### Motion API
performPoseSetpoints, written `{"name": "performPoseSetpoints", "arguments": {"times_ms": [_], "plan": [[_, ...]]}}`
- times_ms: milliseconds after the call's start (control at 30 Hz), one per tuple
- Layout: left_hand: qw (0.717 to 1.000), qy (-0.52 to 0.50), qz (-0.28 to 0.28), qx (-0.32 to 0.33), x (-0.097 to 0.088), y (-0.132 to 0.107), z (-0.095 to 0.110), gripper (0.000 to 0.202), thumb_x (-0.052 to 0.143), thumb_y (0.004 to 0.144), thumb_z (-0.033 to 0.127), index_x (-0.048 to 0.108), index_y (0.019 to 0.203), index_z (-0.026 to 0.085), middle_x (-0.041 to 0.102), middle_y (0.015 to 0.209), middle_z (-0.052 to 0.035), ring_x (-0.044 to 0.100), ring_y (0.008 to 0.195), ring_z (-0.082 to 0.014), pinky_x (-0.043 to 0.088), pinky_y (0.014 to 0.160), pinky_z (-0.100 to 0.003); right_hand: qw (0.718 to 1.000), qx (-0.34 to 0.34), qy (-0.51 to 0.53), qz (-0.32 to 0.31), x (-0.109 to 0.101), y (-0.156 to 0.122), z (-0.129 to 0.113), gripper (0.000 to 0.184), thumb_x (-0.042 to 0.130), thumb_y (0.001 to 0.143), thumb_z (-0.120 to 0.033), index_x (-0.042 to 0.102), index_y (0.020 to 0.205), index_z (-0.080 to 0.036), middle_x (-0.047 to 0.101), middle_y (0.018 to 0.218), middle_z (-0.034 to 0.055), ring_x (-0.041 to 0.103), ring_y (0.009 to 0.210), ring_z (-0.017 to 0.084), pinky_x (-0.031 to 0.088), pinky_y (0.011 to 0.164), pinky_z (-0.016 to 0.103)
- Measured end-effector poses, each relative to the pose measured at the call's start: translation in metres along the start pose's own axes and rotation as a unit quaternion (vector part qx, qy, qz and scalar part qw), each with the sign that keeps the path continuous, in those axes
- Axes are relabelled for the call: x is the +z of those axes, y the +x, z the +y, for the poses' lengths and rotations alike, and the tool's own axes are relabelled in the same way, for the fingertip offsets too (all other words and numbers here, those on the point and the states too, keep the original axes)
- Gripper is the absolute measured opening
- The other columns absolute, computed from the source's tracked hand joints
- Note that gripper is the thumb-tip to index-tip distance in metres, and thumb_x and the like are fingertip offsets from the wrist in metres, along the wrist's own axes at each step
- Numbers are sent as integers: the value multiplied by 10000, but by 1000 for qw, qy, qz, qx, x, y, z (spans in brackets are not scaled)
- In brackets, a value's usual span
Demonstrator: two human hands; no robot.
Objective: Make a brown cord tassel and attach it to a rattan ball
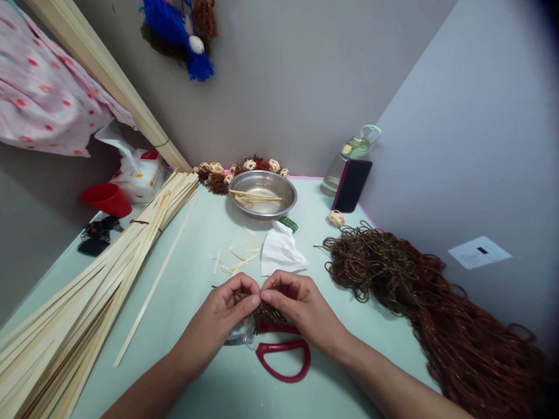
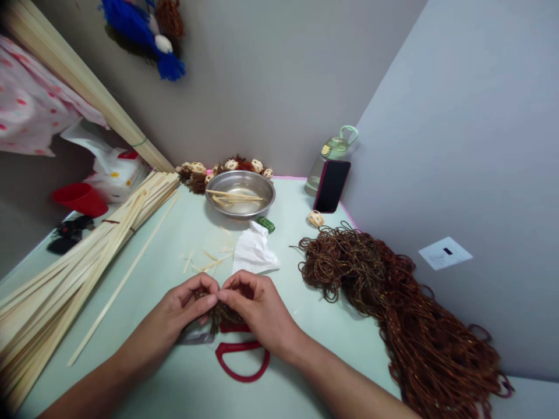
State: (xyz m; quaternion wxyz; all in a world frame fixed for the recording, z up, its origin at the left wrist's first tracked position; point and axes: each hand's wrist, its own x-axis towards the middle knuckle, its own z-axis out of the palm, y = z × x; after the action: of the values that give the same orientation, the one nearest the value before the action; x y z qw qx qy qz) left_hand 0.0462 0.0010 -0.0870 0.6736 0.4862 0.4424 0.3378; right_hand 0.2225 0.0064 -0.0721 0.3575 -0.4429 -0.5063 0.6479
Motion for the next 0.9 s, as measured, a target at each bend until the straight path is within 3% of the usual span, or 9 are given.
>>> {"name": "performPoseSetpoints", "arguments": {"times_ms": [167, 400, 667, 900], "plan": [[1000, -27, -1, 3, -2, 2, -4, 221, 612, 893, 418, 573, 827, 211, 464, 655, 56, 426, 625, -112, 320, 588, -225, 1000, 12, 11, -2, 0, 0, -1, 336, 736, 787, -465, 625, 800, -148, 488, 610, -46, 367, 554, 84, 277, 527, 226], [999, -46, -17, -7, -1, 1, -5, 231, 576, 916, 433, 542, 859, 213, 537, 677, 47, 509, 646, -119, 379, 637, -243, 1000, 5, 5, -3, 1, -1, 3, 241, 692, 831, -409, 601, 822, -186, 520, 619, -36, 447, 555, 106, 371, 558, 242], [999, -15, -28, -9, -1, 0, -3, 208, 619, 895, 398, 568, 849, 202, 476, 591, 68, 415, 588, -102, 314, 590, -232, 1000, -5, 4, -10, 1, -2, 2, 94, 615, 837, -215, 545, 799, -166, 423, 578, -76, 309, 515, 66, 247, 487, 203], [999, -24, -22, -1, -1, 2, -6, 221, 595, 907, 424, 561, 857, 212, 475, 628, 63, 415, 611, -109, 306, 598, -240, 1000, 3, 18, -14, 3, -2, 2, 68, 584, 832, -194, 535, 795, -163, 426, 555, -81, 319, 492, 60, 267, 473, 191]]}}
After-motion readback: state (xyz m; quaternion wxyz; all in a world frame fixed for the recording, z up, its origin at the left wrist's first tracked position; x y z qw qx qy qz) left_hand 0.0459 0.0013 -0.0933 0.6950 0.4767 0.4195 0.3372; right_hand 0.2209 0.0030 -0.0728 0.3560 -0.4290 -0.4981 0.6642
